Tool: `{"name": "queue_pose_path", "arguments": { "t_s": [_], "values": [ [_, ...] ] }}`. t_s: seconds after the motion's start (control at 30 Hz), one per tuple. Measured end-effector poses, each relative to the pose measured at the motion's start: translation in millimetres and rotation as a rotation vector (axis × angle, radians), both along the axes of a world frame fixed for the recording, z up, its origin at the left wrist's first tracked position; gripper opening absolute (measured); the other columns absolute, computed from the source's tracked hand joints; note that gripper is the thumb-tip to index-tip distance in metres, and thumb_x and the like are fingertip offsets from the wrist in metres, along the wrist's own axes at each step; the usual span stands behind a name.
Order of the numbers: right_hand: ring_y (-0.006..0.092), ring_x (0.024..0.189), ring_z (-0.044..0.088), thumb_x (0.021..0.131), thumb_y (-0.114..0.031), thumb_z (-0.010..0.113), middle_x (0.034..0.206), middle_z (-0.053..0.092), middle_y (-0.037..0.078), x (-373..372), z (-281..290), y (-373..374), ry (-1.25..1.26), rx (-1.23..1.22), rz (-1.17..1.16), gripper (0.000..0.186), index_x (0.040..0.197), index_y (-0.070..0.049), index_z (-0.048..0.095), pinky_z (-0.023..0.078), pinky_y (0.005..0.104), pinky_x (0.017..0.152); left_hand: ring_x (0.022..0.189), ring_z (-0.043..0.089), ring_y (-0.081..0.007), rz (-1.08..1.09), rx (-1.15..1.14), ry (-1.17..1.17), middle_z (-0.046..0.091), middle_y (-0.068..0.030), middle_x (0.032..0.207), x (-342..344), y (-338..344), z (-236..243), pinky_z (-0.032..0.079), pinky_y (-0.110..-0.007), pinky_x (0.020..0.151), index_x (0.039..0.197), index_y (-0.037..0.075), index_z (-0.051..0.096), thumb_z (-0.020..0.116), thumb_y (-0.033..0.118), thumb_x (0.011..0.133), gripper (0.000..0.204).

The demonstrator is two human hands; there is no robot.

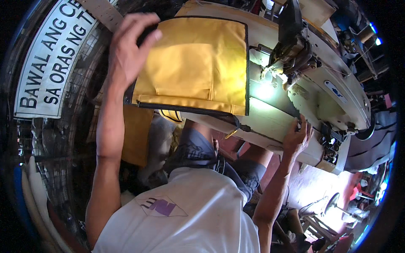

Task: Sewing a yellow fabric bag using an industrial sewing machine.

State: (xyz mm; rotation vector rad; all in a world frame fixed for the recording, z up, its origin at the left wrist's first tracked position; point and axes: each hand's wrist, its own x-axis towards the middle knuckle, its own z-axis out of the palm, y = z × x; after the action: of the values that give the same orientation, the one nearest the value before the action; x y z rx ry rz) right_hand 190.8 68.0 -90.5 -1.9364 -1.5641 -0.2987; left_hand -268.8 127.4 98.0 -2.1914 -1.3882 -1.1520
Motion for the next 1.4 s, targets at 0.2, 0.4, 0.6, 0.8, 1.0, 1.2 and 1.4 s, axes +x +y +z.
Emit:
{"name": "queue_pose_path", "arguments": {
  "t_s": [0.2,0.4,0.6,0.8,1.0,1.2,1.4],
  "values": [
    [0.0285,0.102,0.059,0.090,-0.020,0.071,0.112,0.065,0.009,2,-1,3,-0.234,0.128,-0.036,0.027,0.115,-0.010,0.073,0.045,0.0446,0.093,0.100,0.066,-0.0217,0.157,-0.216,-0.356,0.068,-0.0105,0.109,-68,8,-40,0.053,-0.034,0.086,0.120,0.007,0.068,0.073,0.021,0.093,0.030],
    [0.0317,0.100,0.062,0.086,-0.002,0.070,0.112,0.066,0.014,-26,-12,-5,0.374,0.312,0.351,0.026,0.112,-0.006,0.071,0.051,0.0403,0.089,0.111,0.063,-0.0205,0.188,-0.776,-0.794,0.064,-0.0156,0.129,-119,10,-154,0.050,-0.032,0.095,0.134,-0.002,0.057,0.069,0.031,0.097,0.051],
    [0.0261,0.102,0.066,0.088,-0.022,0.076,0.114,0.066,0.020,-167,27,17,0.804,-0.205,0.414,0.055,0.134,-0.001,0.054,0.053,0.0389,0.088,0.096,0.062,-0.0108,0.053,-0.927,-1.077,0.069,-0.0035,0.106,-143,11,-176,0.048,-0.026,0.084,0.113,-0.001,0.067,0.069,0.026,0.097,0.031],
    [0.0164,0.082,0.064,0.085,-0.017,0.074,0.091,0.070,0.008,-180,-37,85,1.187,-0.272,0.420,0.030,0.108,0.000,0.067,0.055,0.0365,0.067,0.118,0.059,-0.0273,-0.053,-0.843,-1.058,0.059,-0.0174,0.131,-51,-67,-69,0.049,-0.039,0.097,0.129,-0.002,0.060,0.060,0.018,0.099,0.036],
    [0.0325,0.066,0.067,0.084,-0.012,0.061,0.073,0.066,0.012,-209,113,-24,0.149,0.001,0.980,0.010,0.076,-0.008,0.065,0.053,0.0434,0.058,0.131,0.048,-0.0303,0.065,-0.766,-0.912,0.043,-0.0215,0.149,-150,-89,-128,0.042,-0.043,0.108,0.144,-0.005,0.047,0.067,0.027,0.095,0.062],
    [0.0341,0.077,0.069,0.089,-0.012,0.069,0.084,0.069,0.014,-73,159,-131,0.477,0.232,0.692,0.013,0.097,-0.003,0.068,0.056,0.0413,0.067,0.101,0.047,-0.0250,-0.188,-0.479,-0.694,0.046,-0.0143,0.108,-66,-91,-104,0.040,-0.040,0.084,0.106,0.000,0.052,0.066,0.039,0.093,0.045],
    [0.0090,0.083,0.065,0.094,-0.008,0.069,0.092,0.072,0.002,9,144,-284,0.757,0.282,0.078,0.025,0.118,-0.003,0.070,0.053,0.0276,0.076,0.131,0.048,-0.0280,-0.874,-0.612,-0.663,0.047,-0.0214,0.147,57,-88,-66,0.040,-0.040,0.108,0.143,-0.010,0.043,0.057,0.017,0.101,0.052]
  ]
}}
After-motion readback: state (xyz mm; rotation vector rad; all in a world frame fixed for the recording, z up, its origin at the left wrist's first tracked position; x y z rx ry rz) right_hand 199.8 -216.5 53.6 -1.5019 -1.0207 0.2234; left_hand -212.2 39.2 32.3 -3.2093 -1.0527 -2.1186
